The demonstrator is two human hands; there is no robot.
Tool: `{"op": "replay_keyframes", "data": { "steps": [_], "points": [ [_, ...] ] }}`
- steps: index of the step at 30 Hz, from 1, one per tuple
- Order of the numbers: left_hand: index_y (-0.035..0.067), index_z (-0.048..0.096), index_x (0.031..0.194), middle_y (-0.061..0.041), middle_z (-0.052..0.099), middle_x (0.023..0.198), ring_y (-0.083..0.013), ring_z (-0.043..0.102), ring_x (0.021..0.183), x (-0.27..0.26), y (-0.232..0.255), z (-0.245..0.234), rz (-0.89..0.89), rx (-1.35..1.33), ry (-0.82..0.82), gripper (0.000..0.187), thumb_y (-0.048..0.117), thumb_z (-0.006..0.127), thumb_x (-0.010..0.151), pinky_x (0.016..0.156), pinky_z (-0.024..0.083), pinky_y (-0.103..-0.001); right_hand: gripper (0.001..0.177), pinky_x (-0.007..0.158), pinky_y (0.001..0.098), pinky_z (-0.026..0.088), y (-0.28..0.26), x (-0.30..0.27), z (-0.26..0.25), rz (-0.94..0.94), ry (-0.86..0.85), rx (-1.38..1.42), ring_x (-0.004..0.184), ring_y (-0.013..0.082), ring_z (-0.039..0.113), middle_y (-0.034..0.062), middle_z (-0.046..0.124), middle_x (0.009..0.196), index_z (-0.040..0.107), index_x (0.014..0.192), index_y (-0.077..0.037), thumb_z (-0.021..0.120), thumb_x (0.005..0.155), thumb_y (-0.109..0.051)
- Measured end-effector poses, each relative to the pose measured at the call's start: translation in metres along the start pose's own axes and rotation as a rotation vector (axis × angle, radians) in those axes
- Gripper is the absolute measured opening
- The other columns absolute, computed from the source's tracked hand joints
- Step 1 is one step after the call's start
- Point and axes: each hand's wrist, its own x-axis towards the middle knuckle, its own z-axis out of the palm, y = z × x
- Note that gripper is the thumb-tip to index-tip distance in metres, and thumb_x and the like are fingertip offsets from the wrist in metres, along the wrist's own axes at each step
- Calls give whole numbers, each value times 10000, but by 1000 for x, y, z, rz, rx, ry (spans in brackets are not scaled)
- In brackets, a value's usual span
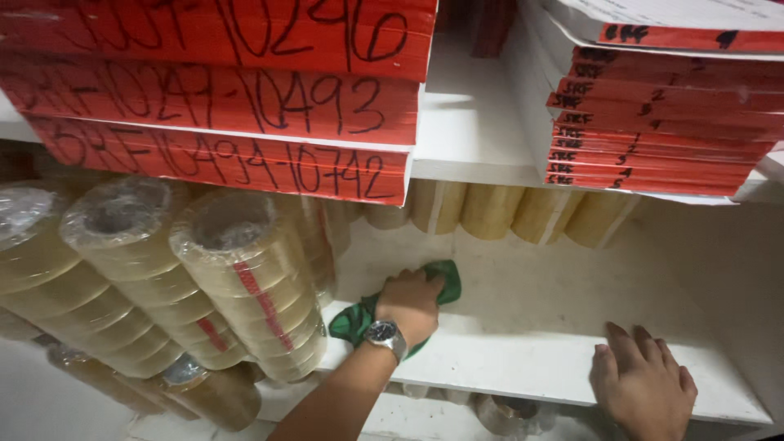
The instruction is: The person wipes a white shelf with a green cloth, moving from right to left and back again to clean the surface. After cleaning, the person picks up a stack of clear tape rolls from the shelf and places them on a nearby surface.
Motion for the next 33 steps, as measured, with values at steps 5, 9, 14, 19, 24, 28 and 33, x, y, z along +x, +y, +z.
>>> {"op": "replay_keyframes", "data": {
  "steps": [5, 9, 14, 19, 24, 28, 33],
  "points": [
    [195, 726, 1091, -140, 685, 999, -378, 628, 838, -25, 18, -15, 76, 12, 103, 391, 167, 641, 711, 631, 498, -535, 601, 1209, 561, 272, -13, -5, -19, 41, -76, 15, 1526, 238, 401, -19, 504, 1600, 555, 1456, -396, 364, 894, -492],
    [249, 635, 1272, -131, 695, 1088, -336, 674, 897, -41, 45, -59, 50, 20, -312, 417, 148, 559, 874, 650, 536, -481, 605, 1206, 558, 280, -5, -5, -10, 24, -30, 15, 1507, 230, 429, -7, 523, 1596, 568, 1454, -399, 358, 897, -505],
    [220, 641, 1236, -135, 668, 1022, -342, 634, 901, -52, 54, -57, 143, 29, -154, 436, 151, 634, 806, 700, 518, -490, 602, 1207, 573, 288, 0, -1, -4, 12, -52, -14, 1522, 262, 416, -7, 500, 1608, 533, 1479, -412, 363, 915, -531],
    [245, 661, 1211, -130, 676, 1006, -329, 624, 890, -46, 52, -38, 162, 63, -83, 464, 127, 655, 762, 636, 521, -472, 650, 1222, 565, 228, -14, -7, -19, 58, -118, 45, 1559, 273, 348, 16, 451, 1648, 519, 1506, -386, 332, 890, -479],
    [255, 703, 1072, -90, 685, 862, -319, 636, 770, -30, 47, -31, 194, 49, 42, 374, 127, 653, 725, 587, 495, -466, 620, 1226, 552, 236, -15, -4, -17, 72, -124, 25, 1553, 266, 354, -22, 455, 1635, 508, 1496, -416, 345, 903, -486],
    [221, 691, 1103, -115, 703, 964, -342, 619, 868, -6, 41, -16, 202, 41, 27, 385, 145, 636, 730, 608, 486, -505, 639, 1227, 566, 236, -19, -1, -17, 71, -159, 4, 1560, 269, 340, 10, 440, 1644, 492, 1517, -399, 331, 907, -505],
    [231, 549, 1391, -132, 621, 1221, -353, 579, 1070, 31, 36, -14, 122, -6, -215, 594, 89, 534, 815, 812, 481, -519, 597, 1202, 573, 281, -12, 4, -2, 40, -94, -19, 1516, 222, 383, -19, 471, 1613, 522, 1477, -401, 327, 927, -526]
  ]
}}
